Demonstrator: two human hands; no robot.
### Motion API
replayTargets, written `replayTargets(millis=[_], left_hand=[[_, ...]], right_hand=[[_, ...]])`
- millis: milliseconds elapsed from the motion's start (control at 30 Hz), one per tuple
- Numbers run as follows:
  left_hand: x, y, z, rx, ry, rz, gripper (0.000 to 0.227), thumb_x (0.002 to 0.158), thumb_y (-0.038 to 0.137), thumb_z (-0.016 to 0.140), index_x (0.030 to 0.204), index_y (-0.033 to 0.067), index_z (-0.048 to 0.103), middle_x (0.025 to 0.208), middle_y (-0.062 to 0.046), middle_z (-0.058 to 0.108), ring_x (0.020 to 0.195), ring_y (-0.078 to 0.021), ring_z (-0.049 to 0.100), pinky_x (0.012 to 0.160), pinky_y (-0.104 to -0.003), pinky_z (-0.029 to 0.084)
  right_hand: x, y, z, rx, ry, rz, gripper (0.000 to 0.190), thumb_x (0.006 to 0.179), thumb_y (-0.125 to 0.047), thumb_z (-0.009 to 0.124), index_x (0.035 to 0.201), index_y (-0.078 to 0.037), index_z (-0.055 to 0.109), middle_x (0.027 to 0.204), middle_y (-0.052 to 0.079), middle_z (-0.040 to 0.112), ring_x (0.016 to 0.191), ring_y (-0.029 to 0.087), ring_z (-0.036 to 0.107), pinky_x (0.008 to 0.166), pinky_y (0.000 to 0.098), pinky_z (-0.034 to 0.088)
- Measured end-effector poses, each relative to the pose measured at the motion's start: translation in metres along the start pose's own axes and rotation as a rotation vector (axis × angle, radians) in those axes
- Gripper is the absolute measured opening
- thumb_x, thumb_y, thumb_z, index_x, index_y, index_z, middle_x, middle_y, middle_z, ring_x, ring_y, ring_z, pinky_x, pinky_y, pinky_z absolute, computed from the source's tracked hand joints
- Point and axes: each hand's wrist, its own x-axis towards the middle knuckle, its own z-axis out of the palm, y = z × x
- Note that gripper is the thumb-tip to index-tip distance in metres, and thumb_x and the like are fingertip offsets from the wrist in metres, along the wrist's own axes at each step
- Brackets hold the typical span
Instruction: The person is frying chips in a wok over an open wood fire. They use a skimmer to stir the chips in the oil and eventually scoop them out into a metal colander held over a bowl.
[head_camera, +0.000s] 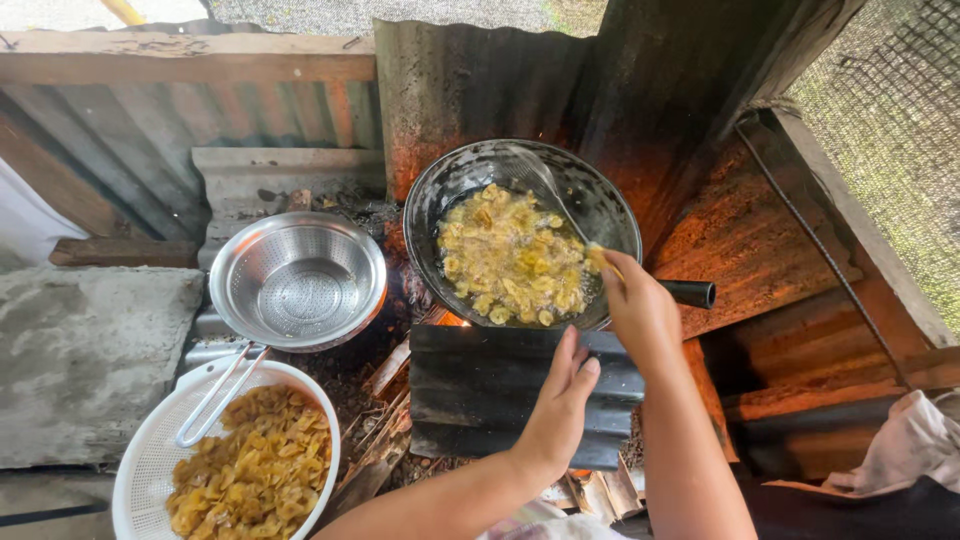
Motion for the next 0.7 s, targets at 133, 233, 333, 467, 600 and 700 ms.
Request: replayTargets(millis=[133, 233, 333, 467, 600, 700], left_hand=[[-0.003, 0.007, -0.002, -0.082, 0.013, -0.026, 0.076, 0.103, 0.028, 0.051, 0.161, 0.0028, 0.010, 0.169, -0.017, 0.025, 0.157, -0.0249, 0.022, 0.124, -0.034, 0.017], [-0.015, 0.014, -0.002, -0.059, -0.018, -0.065, 0.075, 0.104, 0.030, 0.048, 0.162, 0.0018, 0.011, 0.171, -0.015, 0.023, 0.157, -0.0221, 0.021, 0.124, -0.033, 0.016], [-0.027, 0.017, 0.002, -0.112, -0.022, -0.229, 0.075, 0.104, 0.032, 0.047, 0.163, 0.0060, 0.009, 0.171, -0.010, 0.018, 0.157, -0.0175, 0.019, 0.125, -0.031, 0.017], [-0.037, 0.017, 0.011, -0.120, -0.076, -0.319, 0.076, 0.106, 0.035, 0.046, 0.164, 0.0088, 0.005, 0.171, -0.006, 0.018, 0.157, -0.0143, 0.019, 0.126, -0.031, 0.019], [-0.041, 0.006, 0.014, -0.145, -0.139, -0.279, 0.076, 0.101, 0.031, 0.047, 0.164, 0.0100, 0.010, 0.168, -0.009, 0.028, 0.147, -0.0200, 0.033, 0.117, -0.033, 0.029], [-0.035, 0.005, 0.010, -0.135, -0.078, -0.308, 0.075, 0.103, 0.033, 0.047, 0.164, 0.0105, 0.009, 0.169, -0.004, 0.028, 0.148, -0.0135, 0.037, 0.117, -0.029, 0.033]], right_hand=[[0.001, -0.014, 0.036, -0.230, -0.023, -0.215, 0.030, 0.102, -0.029, 0.057, 0.127, -0.017, 0.068, 0.107, 0.016, 0.072, 0.095, 0.042, 0.068, 0.078, 0.0514, 0.053], [-0.036, -0.027, 0.006, -0.321, -0.150, -0.179, 0.032, 0.097, -0.031, 0.057, 0.128, -0.026, 0.068, 0.094, 0.010, 0.070, 0.084, 0.037, 0.069, 0.069, 0.0480, 0.055], [-0.072, -0.042, -0.050, -0.341, -0.108, -0.143, 0.036, 0.096, -0.030, 0.059, 0.131, -0.032, 0.068, 0.088, 0.008, 0.067, 0.076, 0.034, 0.068, 0.062, 0.0453, 0.054], [-0.097, -0.051, -0.070, -0.386, -0.114, -0.093, 0.033, 0.094, -0.029, 0.062, 0.126, -0.032, 0.069, 0.084, 0.007, 0.068, 0.074, 0.032, 0.069, 0.061, 0.0451, 0.054], [-0.091, -0.047, -0.040, -0.260, -0.025, -0.246, 0.036, 0.095, -0.024, 0.060, 0.131, -0.024, 0.067, 0.091, 0.010, 0.067, 0.076, 0.035, 0.068, 0.060, 0.0453, 0.053], [-0.105, -0.044, -0.050, -0.284, -0.050, -0.121, 0.039, 0.095, -0.025, 0.060, 0.134, -0.028, 0.066, 0.090, 0.010, 0.067, 0.074, 0.036, 0.067, 0.061, 0.0464, 0.053]])
